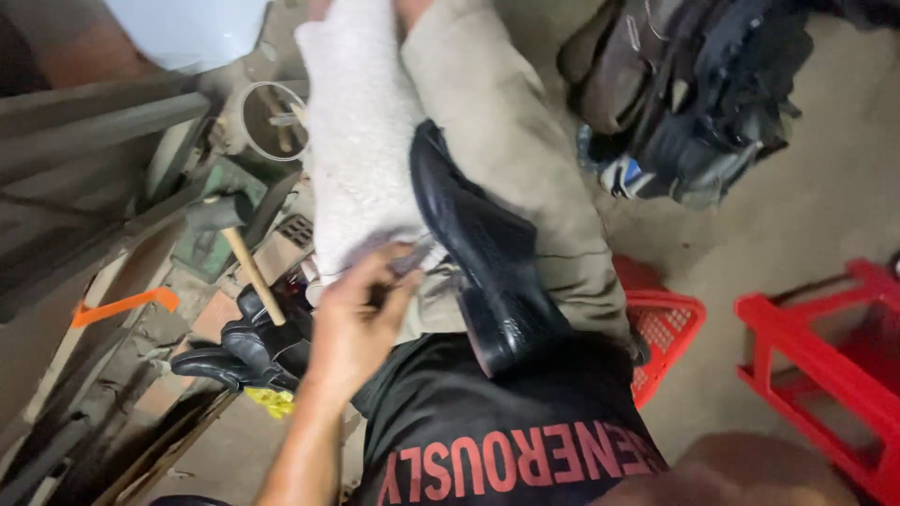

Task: Hand-stitching the sole of a black leather shoe using a needle and thread.

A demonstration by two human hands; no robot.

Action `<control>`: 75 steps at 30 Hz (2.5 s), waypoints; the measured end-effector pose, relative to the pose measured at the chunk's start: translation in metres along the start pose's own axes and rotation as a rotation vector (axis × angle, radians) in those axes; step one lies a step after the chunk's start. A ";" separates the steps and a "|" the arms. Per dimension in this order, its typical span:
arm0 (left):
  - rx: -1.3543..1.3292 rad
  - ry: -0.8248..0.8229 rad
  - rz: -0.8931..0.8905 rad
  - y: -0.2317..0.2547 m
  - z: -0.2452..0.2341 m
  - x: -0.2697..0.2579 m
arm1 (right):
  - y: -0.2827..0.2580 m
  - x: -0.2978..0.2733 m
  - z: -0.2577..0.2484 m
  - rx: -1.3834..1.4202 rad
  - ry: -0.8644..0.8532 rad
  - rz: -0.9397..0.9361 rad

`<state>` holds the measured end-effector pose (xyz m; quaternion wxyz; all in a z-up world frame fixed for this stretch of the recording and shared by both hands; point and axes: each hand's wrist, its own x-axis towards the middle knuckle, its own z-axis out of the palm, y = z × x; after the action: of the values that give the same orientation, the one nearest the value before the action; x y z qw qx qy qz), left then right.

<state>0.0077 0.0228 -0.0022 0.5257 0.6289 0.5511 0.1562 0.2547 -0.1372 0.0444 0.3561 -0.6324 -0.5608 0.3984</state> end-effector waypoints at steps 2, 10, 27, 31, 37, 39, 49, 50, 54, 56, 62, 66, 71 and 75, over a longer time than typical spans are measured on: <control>0.177 -0.008 0.163 -0.005 0.010 0.001 | -0.003 0.008 0.005 0.039 -0.007 -0.016; -0.293 -0.485 0.054 -0.015 -0.020 -0.032 | -0.009 0.050 0.056 -0.184 -0.104 0.095; 0.329 0.062 0.415 -0.029 -0.006 -0.061 | 0.018 0.050 0.052 -0.054 -0.171 0.050; 0.592 0.095 0.331 -0.026 -0.010 -0.044 | 0.029 0.036 0.029 0.087 -0.171 0.432; 0.613 0.194 0.309 -0.026 0.008 -0.027 | 0.066 0.014 0.019 -0.061 -0.152 0.165; 0.630 0.178 0.279 -0.025 0.011 -0.028 | 0.081 0.003 0.018 -0.097 -0.189 0.110; 0.372 0.195 0.377 -0.016 0.042 -0.018 | 0.131 -0.035 -0.013 -0.352 -0.020 0.169; 0.346 0.178 0.373 -0.018 0.043 -0.018 | 0.125 -0.030 -0.015 -0.366 -0.096 0.179; 0.274 0.124 0.338 -0.024 0.042 -0.018 | 0.104 -0.008 -0.001 -0.400 -0.002 0.067; 0.048 0.042 0.183 -0.037 0.041 -0.016 | 0.088 0.006 0.007 -0.312 0.134 0.024; -0.725 -0.577 -0.057 -0.059 -0.003 -0.033 | 0.065 0.034 0.028 -0.004 0.047 0.060; -0.489 -0.737 0.222 -0.078 -0.070 -0.076 | 0.075 0.043 0.025 -0.045 -0.236 0.154; 0.176 -0.358 -0.437 -0.137 -0.160 -0.134 | 0.076 0.056 0.026 -0.108 -0.454 0.290; 0.615 -0.061 -0.408 -0.067 -0.109 -0.081 | 0.066 0.064 0.026 -0.069 -0.410 0.348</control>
<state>-0.1400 -0.0042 0.0161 0.3485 0.6389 0.6706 -0.1435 0.2624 -0.0817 -0.0323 0.1394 -0.6370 -0.5174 0.5541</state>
